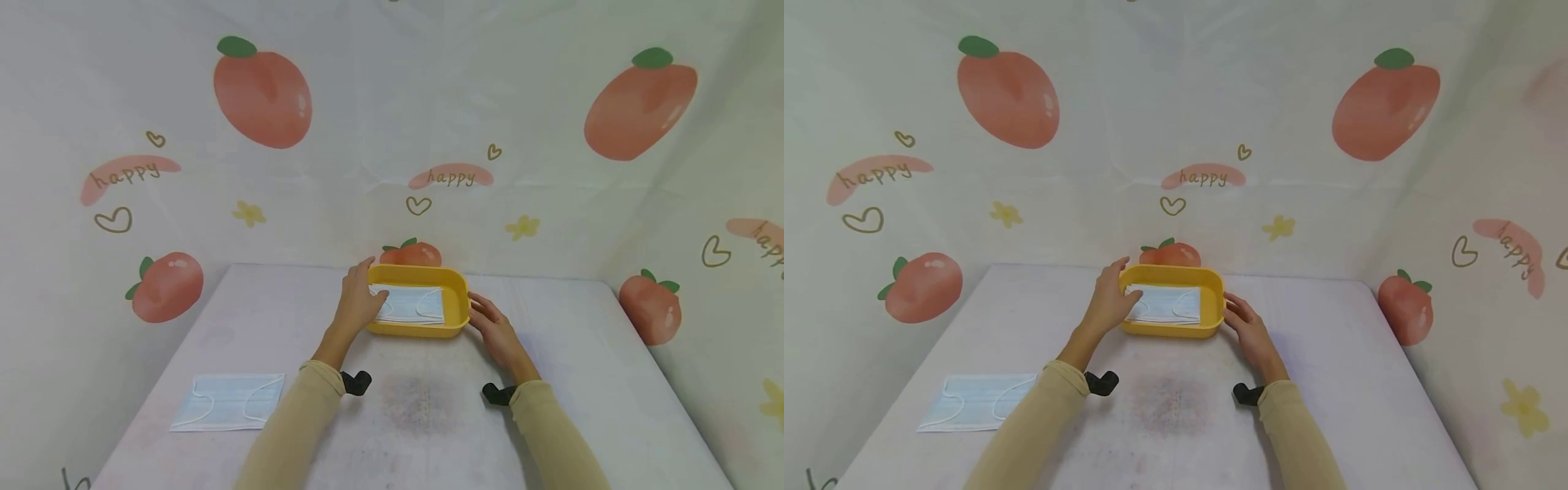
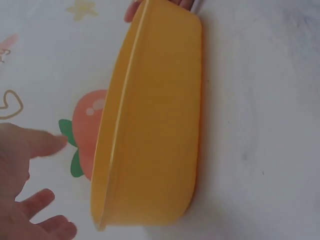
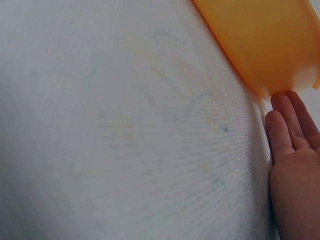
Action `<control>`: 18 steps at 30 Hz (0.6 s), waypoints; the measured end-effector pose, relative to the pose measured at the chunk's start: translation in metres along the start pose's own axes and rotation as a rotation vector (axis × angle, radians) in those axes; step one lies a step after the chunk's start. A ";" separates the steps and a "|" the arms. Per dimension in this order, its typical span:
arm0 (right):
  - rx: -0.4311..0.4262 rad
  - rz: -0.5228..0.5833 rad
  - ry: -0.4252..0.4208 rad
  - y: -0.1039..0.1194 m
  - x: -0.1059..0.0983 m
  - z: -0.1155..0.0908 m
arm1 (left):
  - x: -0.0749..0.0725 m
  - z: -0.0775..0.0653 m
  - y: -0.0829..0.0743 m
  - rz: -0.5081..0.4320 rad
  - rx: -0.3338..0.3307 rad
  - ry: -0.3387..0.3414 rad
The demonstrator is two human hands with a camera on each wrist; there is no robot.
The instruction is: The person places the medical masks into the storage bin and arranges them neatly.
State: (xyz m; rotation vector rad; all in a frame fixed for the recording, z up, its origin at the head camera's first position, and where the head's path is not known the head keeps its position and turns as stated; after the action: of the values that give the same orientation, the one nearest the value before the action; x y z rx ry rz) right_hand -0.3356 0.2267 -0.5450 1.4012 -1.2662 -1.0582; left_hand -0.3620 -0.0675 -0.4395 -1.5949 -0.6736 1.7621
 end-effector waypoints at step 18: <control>-0.002 -0.022 -0.006 -0.001 0.001 0.000 | -0.021 -0.037 0.013 0.371 0.073 0.073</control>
State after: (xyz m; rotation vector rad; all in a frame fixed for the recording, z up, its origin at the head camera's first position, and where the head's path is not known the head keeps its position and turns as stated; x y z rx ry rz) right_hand -0.3351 0.2259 -0.5454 1.4139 -1.2563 -1.0788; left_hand -0.3262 -0.0935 -0.4402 -1.8099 -0.2865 1.9501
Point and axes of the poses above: each hand's wrist, its own z-axis towards the middle knuckle, its own x-axis out of the palm, y = z × x, the point moved 9 cm from there along z, towards the middle knuckle, and after that the axes turned 1 degree about -y, right-handed, at the moved point
